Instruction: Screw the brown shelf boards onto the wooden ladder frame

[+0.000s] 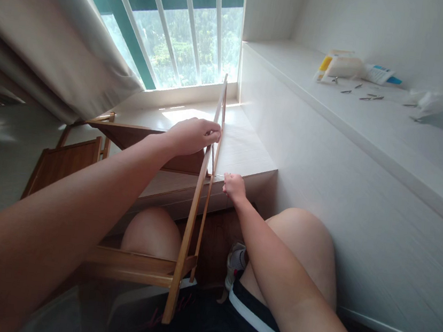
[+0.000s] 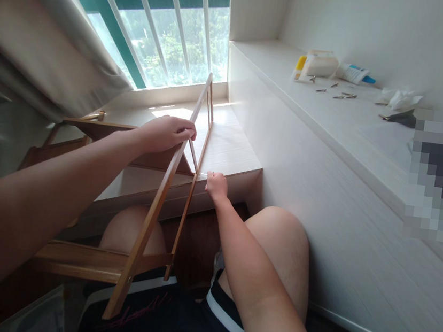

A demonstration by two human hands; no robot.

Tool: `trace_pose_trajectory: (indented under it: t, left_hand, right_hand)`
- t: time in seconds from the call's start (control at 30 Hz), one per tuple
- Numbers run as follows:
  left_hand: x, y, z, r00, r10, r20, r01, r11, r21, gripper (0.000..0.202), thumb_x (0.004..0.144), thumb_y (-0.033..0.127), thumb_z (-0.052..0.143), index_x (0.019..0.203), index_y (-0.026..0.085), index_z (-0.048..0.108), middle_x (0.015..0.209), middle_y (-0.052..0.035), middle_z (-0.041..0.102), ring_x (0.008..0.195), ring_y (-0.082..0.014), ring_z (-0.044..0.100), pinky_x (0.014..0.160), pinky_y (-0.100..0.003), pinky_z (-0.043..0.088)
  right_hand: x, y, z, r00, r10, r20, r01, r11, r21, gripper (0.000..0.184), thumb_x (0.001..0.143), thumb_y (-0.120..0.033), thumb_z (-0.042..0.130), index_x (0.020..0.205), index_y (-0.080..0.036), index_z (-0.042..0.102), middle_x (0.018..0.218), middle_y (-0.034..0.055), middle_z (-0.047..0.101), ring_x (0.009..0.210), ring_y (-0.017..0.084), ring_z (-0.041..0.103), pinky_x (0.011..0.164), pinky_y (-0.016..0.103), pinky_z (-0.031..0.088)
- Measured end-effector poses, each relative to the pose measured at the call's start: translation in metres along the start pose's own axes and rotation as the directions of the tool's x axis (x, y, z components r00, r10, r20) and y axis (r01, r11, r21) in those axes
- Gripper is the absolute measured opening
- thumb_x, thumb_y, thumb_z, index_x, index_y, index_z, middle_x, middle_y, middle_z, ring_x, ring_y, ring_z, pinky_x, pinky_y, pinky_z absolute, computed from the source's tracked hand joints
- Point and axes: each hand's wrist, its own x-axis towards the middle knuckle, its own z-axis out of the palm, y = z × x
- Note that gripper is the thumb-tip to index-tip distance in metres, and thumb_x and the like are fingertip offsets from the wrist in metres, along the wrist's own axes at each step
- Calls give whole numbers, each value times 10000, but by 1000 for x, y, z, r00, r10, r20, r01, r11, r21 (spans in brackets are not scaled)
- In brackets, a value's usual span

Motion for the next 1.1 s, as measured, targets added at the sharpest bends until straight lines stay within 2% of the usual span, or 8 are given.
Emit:
trace_pose_trajectory:
  t: [0.13, 0.37, 0.53, 0.67, 0.97, 1.1]
  left_hand:
    - [3, -2, -1, 1000, -9, 3, 9, 999, 48, 342, 896, 410, 391, 918, 251, 693, 769, -25, 667, 699, -190, 560, 634, -294, 359]
    - [3, 0, -7, 1000, -18, 8, 18, 998, 65, 343, 904, 444, 427, 1058, 269, 679, 836, -22, 691, 716, -198, 579, 658, -285, 390]
    - [5, 2, -14, 998, -57, 25, 56, 998, 21, 380, 899, 503, 439, 1107, 284, 669, 894, -20, 710, 768, -210, 607, 710, -293, 431]
    - [9, -1, -15, 997, -76, 28, 76, 997, 12, 386, 885, 537, 455, 1124, 315, 662, 884, -14, 719, 807, -226, 632, 729, -307, 453]
    - [8, -5, -11, 993, -106, 53, 107, 994, -21, 432, 882, 563, 449, 1181, 317, 641, 887, -20, 726, 827, -239, 652, 720, -323, 473]
    - [9, -7, -14, 996, -86, 28, 86, 996, 16, 449, 888, 587, 435, 1180, 320, 646, 986, -28, 724, 888, -241, 648, 778, -327, 476]
  right_hand:
    - [1, -1, 3, 997, 19, -71, -18, 1000, 14, 478, 955, -424, 372, 584, -199, 570, 527, 50, 630, 555, 162, 584, 560, 237, 387]
    - [3, -3, 0, 994, 6, -112, -7, 1000, -4, 488, 974, -427, 358, 652, -181, 629, 641, 78, 681, 645, 175, 608, 595, 241, 373]
    - [4, -7, -1, 992, 14, -124, -20, 999, -48, 468, 986, -431, 359, 741, -177, 667, 767, 105, 711, 675, 184, 605, 593, 252, 349]
    - [4, -10, -2, 984, -36, -175, 18, 994, -105, 470, 1000, -457, 347, 841, -185, 695, 879, 123, 725, 755, 211, 614, 600, 266, 328]
    - [1, -13, -5, 983, -76, -165, 59, 993, -102, 473, 1018, -457, 322, 856, -191, 678, 882, 115, 722, 730, 206, 587, 573, 276, 275]
    - [-1, -13, -4, 986, -63, -151, 46, 992, -117, 453, 1015, -448, 342, 841, -190, 672, 877, 113, 720, 725, 201, 576, 573, 272, 268]
